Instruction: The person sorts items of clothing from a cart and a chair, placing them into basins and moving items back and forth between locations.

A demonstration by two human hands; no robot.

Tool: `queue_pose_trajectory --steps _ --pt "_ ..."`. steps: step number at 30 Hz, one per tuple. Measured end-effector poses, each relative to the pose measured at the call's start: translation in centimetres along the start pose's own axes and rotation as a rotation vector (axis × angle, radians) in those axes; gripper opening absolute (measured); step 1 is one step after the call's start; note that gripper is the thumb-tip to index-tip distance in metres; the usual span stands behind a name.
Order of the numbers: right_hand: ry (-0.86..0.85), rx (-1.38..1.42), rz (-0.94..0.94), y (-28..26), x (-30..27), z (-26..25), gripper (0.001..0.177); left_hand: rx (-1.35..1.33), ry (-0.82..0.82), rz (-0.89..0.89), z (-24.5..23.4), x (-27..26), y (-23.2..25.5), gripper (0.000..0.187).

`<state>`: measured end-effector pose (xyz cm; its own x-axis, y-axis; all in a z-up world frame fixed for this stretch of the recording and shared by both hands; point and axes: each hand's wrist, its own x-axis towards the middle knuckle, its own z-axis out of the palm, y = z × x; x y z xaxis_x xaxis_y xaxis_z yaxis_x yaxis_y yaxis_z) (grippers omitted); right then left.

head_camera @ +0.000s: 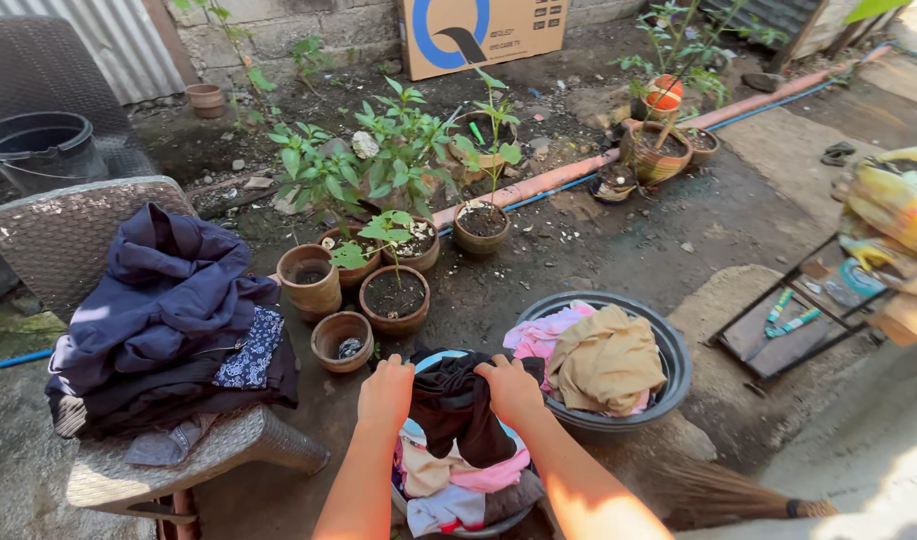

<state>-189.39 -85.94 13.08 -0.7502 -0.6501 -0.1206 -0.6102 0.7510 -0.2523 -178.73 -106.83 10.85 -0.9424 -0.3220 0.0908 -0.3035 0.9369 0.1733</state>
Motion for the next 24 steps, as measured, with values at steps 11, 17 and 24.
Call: queue_pose_trajectory --steps 11,17,24 --pt "-0.059 0.032 -0.098 4.0 7.4 7.7 0.055 0.057 -0.149 -0.140 6.7 5.4 -1.2 0.012" --pt "-0.276 0.055 -0.073 6.3 8.6 12.8 0.074 0.084 -0.348 -0.143 13.3 3.1 -1.7 0.023" --pt "-0.638 -0.085 -0.006 7.7 8.3 14.7 0.104 0.123 -0.770 -0.183 11.7 1.4 0.3 0.127"
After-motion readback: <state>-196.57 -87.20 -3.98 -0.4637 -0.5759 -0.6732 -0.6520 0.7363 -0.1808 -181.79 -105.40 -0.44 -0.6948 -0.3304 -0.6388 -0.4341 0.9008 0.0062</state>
